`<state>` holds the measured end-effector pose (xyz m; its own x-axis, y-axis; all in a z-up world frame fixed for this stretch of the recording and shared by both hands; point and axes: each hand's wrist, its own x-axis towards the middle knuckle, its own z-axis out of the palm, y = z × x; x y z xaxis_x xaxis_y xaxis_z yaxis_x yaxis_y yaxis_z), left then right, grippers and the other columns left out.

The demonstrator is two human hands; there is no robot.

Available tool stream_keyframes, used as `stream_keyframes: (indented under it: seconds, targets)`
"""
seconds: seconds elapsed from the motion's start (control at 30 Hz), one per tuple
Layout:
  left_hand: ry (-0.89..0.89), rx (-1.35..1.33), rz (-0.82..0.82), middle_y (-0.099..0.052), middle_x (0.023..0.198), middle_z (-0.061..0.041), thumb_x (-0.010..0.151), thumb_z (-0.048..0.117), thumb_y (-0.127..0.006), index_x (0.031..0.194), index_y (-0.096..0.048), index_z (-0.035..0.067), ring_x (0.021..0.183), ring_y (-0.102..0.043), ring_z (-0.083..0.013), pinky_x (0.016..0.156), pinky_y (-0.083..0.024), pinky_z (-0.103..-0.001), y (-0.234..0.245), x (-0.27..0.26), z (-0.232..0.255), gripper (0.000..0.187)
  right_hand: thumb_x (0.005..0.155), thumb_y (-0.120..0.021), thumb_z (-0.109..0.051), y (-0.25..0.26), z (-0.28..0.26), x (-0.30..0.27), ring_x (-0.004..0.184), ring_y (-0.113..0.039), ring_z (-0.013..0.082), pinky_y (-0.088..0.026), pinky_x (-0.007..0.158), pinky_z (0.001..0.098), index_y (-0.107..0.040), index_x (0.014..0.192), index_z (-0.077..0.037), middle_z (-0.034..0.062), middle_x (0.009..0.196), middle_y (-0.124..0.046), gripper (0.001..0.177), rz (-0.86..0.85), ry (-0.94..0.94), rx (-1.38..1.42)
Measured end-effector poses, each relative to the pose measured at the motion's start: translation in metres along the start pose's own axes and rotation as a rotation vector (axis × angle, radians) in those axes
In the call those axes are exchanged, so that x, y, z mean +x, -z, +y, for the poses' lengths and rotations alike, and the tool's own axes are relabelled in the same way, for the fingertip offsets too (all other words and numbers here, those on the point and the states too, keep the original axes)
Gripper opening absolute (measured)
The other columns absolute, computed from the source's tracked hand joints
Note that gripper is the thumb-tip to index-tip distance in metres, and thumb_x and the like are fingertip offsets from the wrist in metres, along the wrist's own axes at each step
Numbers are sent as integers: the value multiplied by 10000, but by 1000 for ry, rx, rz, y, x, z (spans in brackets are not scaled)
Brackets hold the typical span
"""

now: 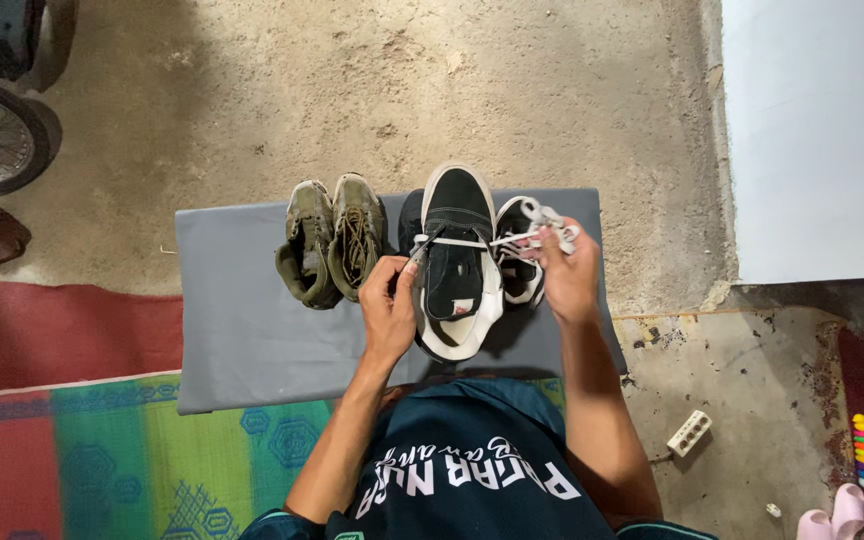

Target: The person unlaces a black sneaker with white laces, removes the laces completely, and then re-laces the same shoe by threading the laces through the eyelets and tying a knot. The task is performed on a gray mat with other shoes visible nearby.

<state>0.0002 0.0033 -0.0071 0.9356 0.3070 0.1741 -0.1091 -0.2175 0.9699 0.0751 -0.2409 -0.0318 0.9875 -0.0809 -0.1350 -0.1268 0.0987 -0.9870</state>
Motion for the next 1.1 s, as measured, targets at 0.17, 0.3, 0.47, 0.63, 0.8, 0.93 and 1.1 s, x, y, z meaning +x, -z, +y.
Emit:
stream_keyframes:
  seconds: [0.17, 0.3, 0.47, 0.63, 0.8, 0.93, 1.1]
  targets:
    - [19, 8, -11, -646, 851, -102, 999, 53, -610, 899, -631, -59, 752, -589, -164, 697, -474, -298, 0, 0, 0, 151, 1062, -565, -60, 11, -1, 5, 851, -708, 178, -606, 716, 314, -613, 1184, 60, 111, 1024, -691, 177, 48, 71, 26]
    - [-15, -12, 4, -651, 870, -103, 1000, 53, -612, 907, -620, -64, 767, -591, -163, 711, -480, -300, -2, 0, 2, 149, 1052, -543, -64, 17, -1, 9, 810, -707, 187, -592, 664, 313, -614, 1197, 50, 117, 1013, -701, 198, 127, 69, -56]
    - [32, 8, -2, -628, 841, -104, 1004, 58, -611, 900, -623, -63, 737, -567, -173, 686, -468, -306, 1, 1, 3, 160, 1063, -554, -51, 25, -12, 14, 848, -714, 172, -611, 717, 303, -592, 1205, 56, 123, 1044, -686, 181, 112, 161, 35]
    - [-2, 25, -9, -625, 842, -104, 1011, 64, -597, 911, -627, -56, 738, -585, -177, 693, -477, -306, 1, 4, 4, 159, 1058, -566, -40, 15, -25, 4, 846, -728, 143, -620, 750, 295, -626, 1151, 30, 93, 976, -732, 131, -128, 176, -239]
    - [-55, 48, -34, -618, 847, -122, 1018, 59, -590, 926, -618, -60, 737, -582, -206, 694, -476, -320, 0, 4, 8, 153, 1012, -654, -62, -12, -34, -3, 812, -672, 75, -566, 728, 259, -639, 1095, -7, 41, 907, -723, 101, -262, 116, -359]
    - [-65, 67, -75, -619, 851, -133, 1008, 59, -607, 936, -627, -58, 724, -589, -221, 675, -477, -331, 0, 5, 16, 139, 991, -700, -111, -25, -47, -7, 824, -610, 57, -523, 712, 255, -650, 1119, 0, 35, 901, -707, 177, -287, 194, -459]
    - [-96, 60, -99, -627, 876, -135, 1011, 58, -603, 947, -624, -56, 744, -611, -235, 689, -490, -337, 2, 9, 27, 132, 933, -734, -163, -34, -58, -11, 799, -633, 42, -530, 690, 244, -690, 1134, -23, 6, 895, -726, 248, -259, 103, -484]
